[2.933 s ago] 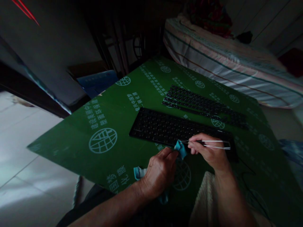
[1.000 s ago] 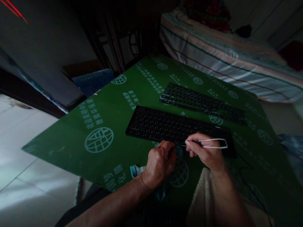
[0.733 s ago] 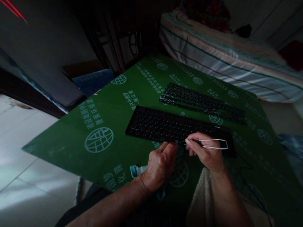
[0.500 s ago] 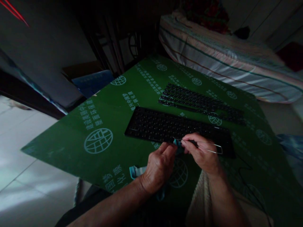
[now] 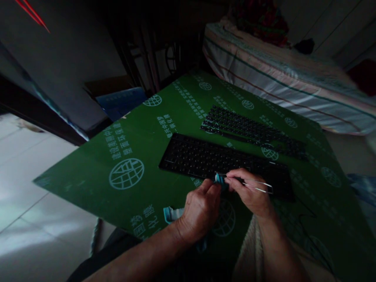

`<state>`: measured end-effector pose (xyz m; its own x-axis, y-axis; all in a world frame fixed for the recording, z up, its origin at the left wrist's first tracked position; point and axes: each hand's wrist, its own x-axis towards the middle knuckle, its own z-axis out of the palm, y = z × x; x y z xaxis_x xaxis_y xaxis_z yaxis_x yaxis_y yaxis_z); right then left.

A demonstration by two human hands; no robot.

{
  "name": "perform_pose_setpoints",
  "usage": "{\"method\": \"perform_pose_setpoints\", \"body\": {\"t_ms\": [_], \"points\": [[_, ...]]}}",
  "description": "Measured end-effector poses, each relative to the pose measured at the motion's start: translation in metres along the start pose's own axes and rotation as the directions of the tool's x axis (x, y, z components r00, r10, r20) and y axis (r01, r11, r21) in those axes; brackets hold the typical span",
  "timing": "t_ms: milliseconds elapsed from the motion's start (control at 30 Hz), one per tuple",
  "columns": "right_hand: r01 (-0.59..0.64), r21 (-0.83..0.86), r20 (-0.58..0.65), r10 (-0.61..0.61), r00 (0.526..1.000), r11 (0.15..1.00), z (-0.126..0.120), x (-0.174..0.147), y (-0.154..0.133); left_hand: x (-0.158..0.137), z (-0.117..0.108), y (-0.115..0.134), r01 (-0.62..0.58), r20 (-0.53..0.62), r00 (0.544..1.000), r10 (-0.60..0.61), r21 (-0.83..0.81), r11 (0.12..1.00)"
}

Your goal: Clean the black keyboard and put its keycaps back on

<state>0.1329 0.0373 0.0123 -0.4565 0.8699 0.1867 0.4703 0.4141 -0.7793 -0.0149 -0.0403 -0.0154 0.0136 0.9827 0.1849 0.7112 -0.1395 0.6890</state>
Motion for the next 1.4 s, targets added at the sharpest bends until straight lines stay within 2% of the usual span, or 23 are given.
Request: {"method": "perform_pose_setpoints", "body": {"t_ms": [200, 367, 700, 933, 1200, 1400], "points": [[-0.084, 0.065, 0.026, 0.082, 0.996, 0.994, 0.0, 0.002, 0.003, 0.001, 0.001, 0.001, -0.045, 0.052, 0.998, 0.042, 0.056, 0.997], [-0.156, 0.108, 0.041, 0.152, 0.988, 0.982, 0.002, 0.006, 0.006, -0.001, 0.002, 0.001, -0.008, 0.065, 0.998, 0.003, 0.078, 0.997], [-0.163, 0.152, 0.105, 0.148, 0.983, 0.975, 0.005, 0.016, 0.0, -0.003, 0.003, -0.002, -0.021, -0.029, 0.999, 0.021, 0.008, 1.0], [-0.182, 0.179, 0.219, 0.141, 0.966, 0.967, 0.004, 0.025, -0.009, -0.005, -0.001, -0.002, 0.002, -0.022, 1.0, -0.002, -0.006, 1.0], [-0.169, 0.185, 0.117, 0.149, 0.982, 0.968, 0.008, 0.024, -0.003, 0.001, 0.0, -0.003, -0.019, -0.032, 0.999, 0.02, 0.012, 1.0], [-0.145, 0.172, 0.129, 0.123, 0.984, 0.974, 0.01, 0.021, -0.004, -0.002, -0.001, -0.005, -0.007, -0.044, 0.999, 0.008, 0.02, 1.0]]}}
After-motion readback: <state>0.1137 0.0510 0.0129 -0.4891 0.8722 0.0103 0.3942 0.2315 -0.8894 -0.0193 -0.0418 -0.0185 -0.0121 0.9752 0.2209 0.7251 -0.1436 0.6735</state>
